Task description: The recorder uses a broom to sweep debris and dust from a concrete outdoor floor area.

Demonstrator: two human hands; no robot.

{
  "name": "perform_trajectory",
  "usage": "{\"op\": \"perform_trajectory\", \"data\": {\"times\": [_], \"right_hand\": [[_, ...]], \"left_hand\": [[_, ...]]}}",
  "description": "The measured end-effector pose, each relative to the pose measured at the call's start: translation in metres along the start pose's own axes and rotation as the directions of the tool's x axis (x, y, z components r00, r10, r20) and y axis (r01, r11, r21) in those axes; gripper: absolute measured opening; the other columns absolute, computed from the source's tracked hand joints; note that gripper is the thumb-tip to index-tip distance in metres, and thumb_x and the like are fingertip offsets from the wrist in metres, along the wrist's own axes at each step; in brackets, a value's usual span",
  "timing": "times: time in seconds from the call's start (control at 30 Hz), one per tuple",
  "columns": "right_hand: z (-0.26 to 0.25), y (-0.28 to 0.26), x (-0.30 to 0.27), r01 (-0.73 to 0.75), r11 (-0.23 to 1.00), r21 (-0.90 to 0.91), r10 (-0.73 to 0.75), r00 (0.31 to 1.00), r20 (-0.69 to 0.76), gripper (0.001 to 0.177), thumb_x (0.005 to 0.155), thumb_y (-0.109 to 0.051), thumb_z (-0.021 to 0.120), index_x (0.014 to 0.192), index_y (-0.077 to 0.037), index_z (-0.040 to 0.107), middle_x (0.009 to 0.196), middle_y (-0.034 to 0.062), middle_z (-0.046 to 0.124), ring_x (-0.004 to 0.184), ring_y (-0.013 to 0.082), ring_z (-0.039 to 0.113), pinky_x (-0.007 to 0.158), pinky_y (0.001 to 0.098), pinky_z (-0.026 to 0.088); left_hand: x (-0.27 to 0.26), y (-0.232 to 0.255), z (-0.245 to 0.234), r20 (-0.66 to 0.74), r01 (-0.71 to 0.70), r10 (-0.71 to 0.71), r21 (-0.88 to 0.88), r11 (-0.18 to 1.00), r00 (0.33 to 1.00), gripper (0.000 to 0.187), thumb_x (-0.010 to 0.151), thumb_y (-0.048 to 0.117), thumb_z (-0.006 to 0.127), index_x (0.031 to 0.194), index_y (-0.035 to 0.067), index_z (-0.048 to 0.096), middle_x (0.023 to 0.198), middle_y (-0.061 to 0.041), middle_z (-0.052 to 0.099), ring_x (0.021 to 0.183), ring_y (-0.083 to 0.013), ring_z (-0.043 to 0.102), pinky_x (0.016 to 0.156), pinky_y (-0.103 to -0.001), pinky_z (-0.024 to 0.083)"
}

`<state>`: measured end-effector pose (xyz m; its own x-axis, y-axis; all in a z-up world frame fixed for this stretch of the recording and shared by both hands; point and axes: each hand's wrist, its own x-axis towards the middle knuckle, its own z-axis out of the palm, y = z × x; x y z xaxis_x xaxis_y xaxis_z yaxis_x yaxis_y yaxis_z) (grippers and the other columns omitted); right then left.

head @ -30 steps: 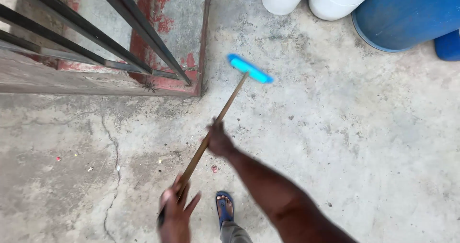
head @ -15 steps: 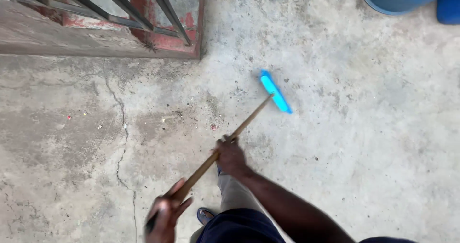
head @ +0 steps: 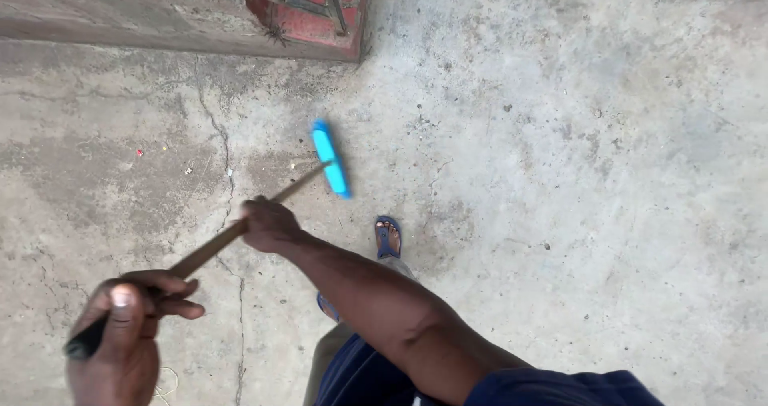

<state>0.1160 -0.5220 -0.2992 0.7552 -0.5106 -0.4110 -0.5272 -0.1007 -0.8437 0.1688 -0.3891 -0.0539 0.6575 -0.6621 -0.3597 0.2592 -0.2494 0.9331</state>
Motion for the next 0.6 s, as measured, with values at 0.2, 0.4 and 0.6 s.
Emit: {"op": "perform_trajectory", "data": {"times": [0.2, 0.4, 0.6], "right_hand": [[-0.004, -0.029, -0.014, 0.135, 0.972, -0.191, -0.162, 0.978, -0.134, 0.021, 0.1, -0.029, 0.061, 0.093, -0.009, 0.061, 0.096, 0.0138, 0.068, 0.089, 0.0323, 0.07, 0.082, 0.0452, 0.057], [-0.055, 0.182, -0.009, 0.013, 0.847, -0.531, -0.126, 0.976, -0.178, 0.017, 0.085, -0.018, 0.069, 0.096, -0.01, 0.06, 0.1, 0.0165, 0.066, 0.096, 0.039, 0.067, 0.083, 0.0509, 0.054], [-0.007, 0.228, 0.091, 0.11, 0.858, -0.502, -0.266, 0.931, -0.25, 0.009, 0.082, -0.008, 0.066, 0.087, -0.015, 0.066, 0.092, 0.0156, 0.065, 0.095, 0.0391, 0.064, 0.084, 0.0504, 0.054]], "left_hand": [[-0.008, 0.028, -0.02, 0.001, -0.122, 0.122, 0.037, 0.992, 0.993, 0.039, 0.114, 0.036, 0.048, 0.109, -0.002, 0.056, 0.106, -0.023, 0.067, 0.102, -0.0348, 0.071, 0.084, -0.055, 0.064], [0.038, -0.134, 0.017, 0.143, 0.147, -0.11, -0.282, 0.948, 0.984, 0.04, 0.108, 0.038, 0.045, 0.112, 0.001, 0.06, 0.113, -0.016, 0.07, 0.087, -0.0293, 0.075, 0.093, -0.046, 0.057], [0.121, -0.177, -0.03, 0.201, 0.285, -0.21, -0.499, 0.819, 0.957, 0.03, 0.109, 0.034, 0.052, 0.113, 0.005, 0.059, 0.11, -0.009, 0.066, 0.086, -0.0209, 0.07, 0.089, -0.044, 0.057]]}}
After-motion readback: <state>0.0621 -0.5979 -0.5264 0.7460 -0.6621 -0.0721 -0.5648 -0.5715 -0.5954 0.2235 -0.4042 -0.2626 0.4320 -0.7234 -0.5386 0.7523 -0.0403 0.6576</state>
